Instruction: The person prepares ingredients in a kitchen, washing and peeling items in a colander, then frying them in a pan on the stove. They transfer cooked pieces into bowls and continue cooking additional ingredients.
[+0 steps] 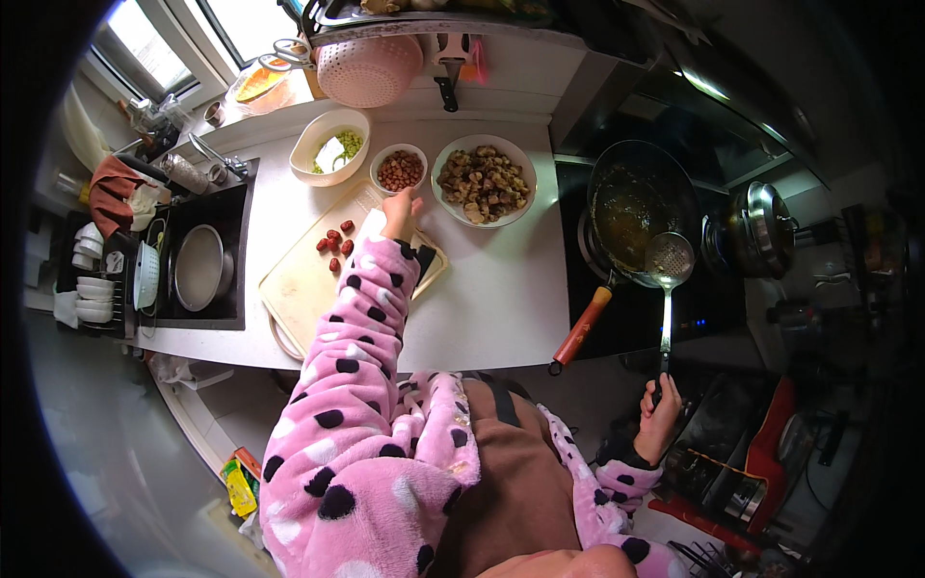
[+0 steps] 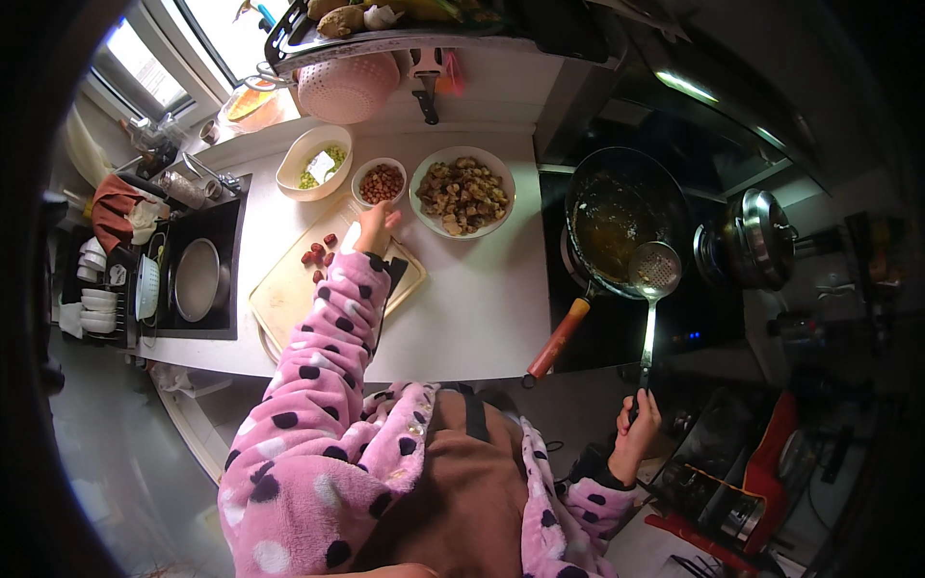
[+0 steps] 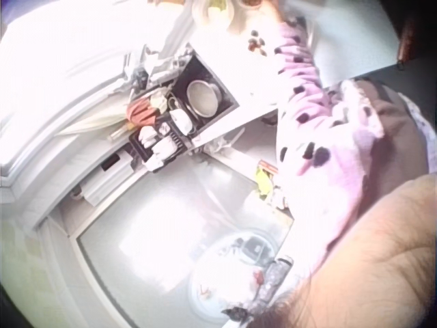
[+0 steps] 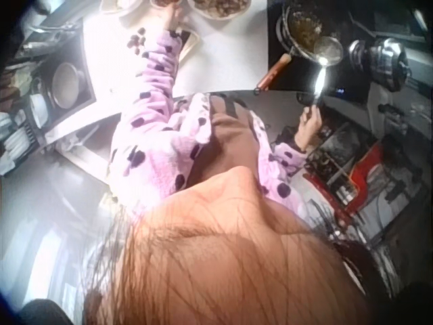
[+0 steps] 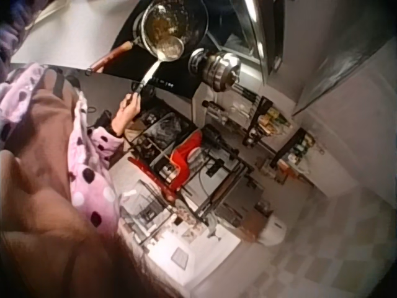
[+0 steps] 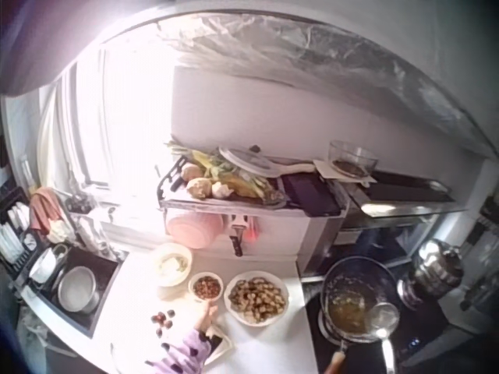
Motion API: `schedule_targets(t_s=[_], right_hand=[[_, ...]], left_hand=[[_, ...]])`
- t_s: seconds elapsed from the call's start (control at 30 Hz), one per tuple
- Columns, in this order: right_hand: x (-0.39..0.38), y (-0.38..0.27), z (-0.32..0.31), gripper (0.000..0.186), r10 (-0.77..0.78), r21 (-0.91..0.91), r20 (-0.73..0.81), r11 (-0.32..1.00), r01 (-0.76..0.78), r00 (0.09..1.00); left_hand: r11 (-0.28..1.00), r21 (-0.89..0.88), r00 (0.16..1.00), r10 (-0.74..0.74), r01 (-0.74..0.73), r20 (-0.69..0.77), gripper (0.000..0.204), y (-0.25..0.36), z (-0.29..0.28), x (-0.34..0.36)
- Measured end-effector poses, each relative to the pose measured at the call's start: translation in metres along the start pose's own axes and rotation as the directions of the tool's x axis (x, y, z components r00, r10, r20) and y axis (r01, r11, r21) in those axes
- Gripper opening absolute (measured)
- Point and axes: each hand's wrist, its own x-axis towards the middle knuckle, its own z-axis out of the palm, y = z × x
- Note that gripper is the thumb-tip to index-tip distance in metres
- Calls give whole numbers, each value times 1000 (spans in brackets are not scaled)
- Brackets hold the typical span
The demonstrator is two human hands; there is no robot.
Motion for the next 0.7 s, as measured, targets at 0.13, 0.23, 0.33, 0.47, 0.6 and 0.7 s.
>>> schedule_targets(t_s=[0.13,0.23,0.33,0.47,0.6,0.7], right_hand=[[3,1,7,26,-170,-275,-43,949,152,984],[6,-3,13,36,-233,-565,-7,804,189,972],[12,-5,26,38,-574,-722,258,420,550,777],[31,-2,46,43,-653,-760,411,141,635,636],[62,0,57,42,-674,-788,358,152,596,646],[78,-2,51,42,-678,-825,313,152,544,665]], left_hand=[[988,29,961,-152,149,231,30,-23,10,-38],[974,55,924,-227,221,306,34,-37,18,-58],[975,48,902,-218,215,372,34,-49,23,-69],[977,116,895,-209,178,393,34,-65,24,-82],[967,77,901,-254,243,351,45,-78,21,-88],[970,52,885,-237,237,401,42,-78,20,-80]])
